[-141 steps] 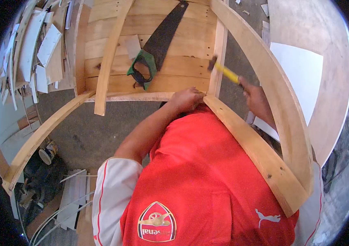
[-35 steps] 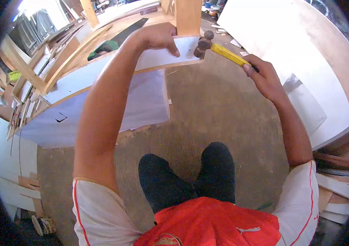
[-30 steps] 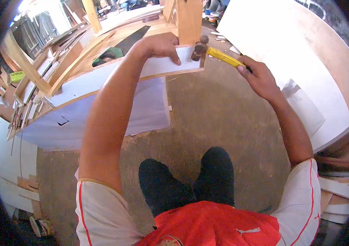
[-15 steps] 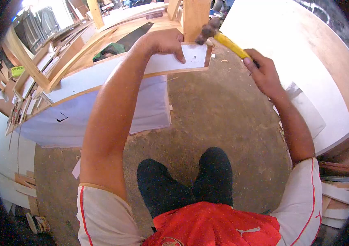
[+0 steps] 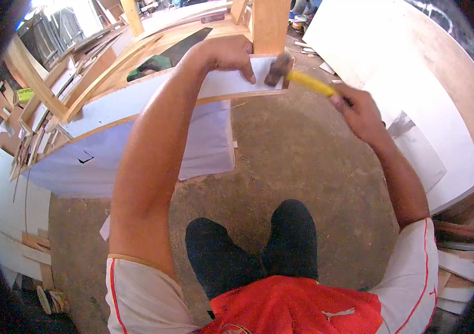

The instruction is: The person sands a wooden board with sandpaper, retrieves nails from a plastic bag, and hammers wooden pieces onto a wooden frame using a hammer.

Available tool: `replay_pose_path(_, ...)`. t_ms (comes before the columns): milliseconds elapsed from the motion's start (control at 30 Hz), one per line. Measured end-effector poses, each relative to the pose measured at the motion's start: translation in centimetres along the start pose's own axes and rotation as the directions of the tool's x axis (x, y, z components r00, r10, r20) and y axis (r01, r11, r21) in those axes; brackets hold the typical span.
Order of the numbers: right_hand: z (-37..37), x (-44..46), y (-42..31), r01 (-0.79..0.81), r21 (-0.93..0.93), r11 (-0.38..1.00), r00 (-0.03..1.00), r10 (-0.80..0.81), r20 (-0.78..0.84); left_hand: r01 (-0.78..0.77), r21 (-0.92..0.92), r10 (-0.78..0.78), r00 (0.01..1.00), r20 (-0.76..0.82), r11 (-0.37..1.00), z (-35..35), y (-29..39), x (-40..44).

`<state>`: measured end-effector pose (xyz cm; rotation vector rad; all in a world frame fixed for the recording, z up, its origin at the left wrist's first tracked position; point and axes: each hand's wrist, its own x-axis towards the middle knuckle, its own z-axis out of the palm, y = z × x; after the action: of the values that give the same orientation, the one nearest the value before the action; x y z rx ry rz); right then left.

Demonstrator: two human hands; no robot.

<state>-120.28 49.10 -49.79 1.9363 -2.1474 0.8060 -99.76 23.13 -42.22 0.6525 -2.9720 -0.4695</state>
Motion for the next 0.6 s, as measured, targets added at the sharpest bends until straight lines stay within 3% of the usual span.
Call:
replay_pose_path(67,-1.2,0.4,-0.4,0.0,0.198,0.98,0.992,0.025,-0.125,0.007,0.029,-0.007,1.0,-0.019,1.0,0.1,0.0,0.1)
replay_pose_path(167,-2.1,0.8,-1.2,0.006,-0.03,1.0,0.999,-0.008,-0.054,0.011,-0.076,-0.008,1.0,0.03,0.997,0.0,0.4,-0.5)
replay_pose_path(267,-1.0,0.5,0.3,0.029,0.241,0.97,0.986,0.012,-0.167,-0.017,-0.062,0.017,1.0,-0.007,0.998,0.8,-1.2,1.1)
replay_pose_path(367,-0.4,0.5,0.6,0.056,0.012,0.998,0.98,-0.052,-0.191,-0.03,-0.034,0.03,1.0,-0.004,0.999,0.2,0.2,-0.1)
replay_pose_path(467,-2.0,0.6,-0.9,-0.061,0.018,0.998,0.996,0.062,-0.062,0.03,-0.021,-0.029,0.999,0.025,0.999,0.5,-0.3,0.5)
replay_pose_path(567,-0.9,0.6,-0.4,0.099,0.347,0.933,0.965,-0.005,-0.263,0.017,-0.01,-0.017,1.0,-0.006,1.0,0.6,-0.9,0.9)
replay_pose_path(600,-0.5,0.5,-0.2,0.074,0.214,0.974,0.977,-0.029,-0.209,0.027,0.023,-0.027,1.0,-0.01,0.999,0.6,-0.5,0.7)
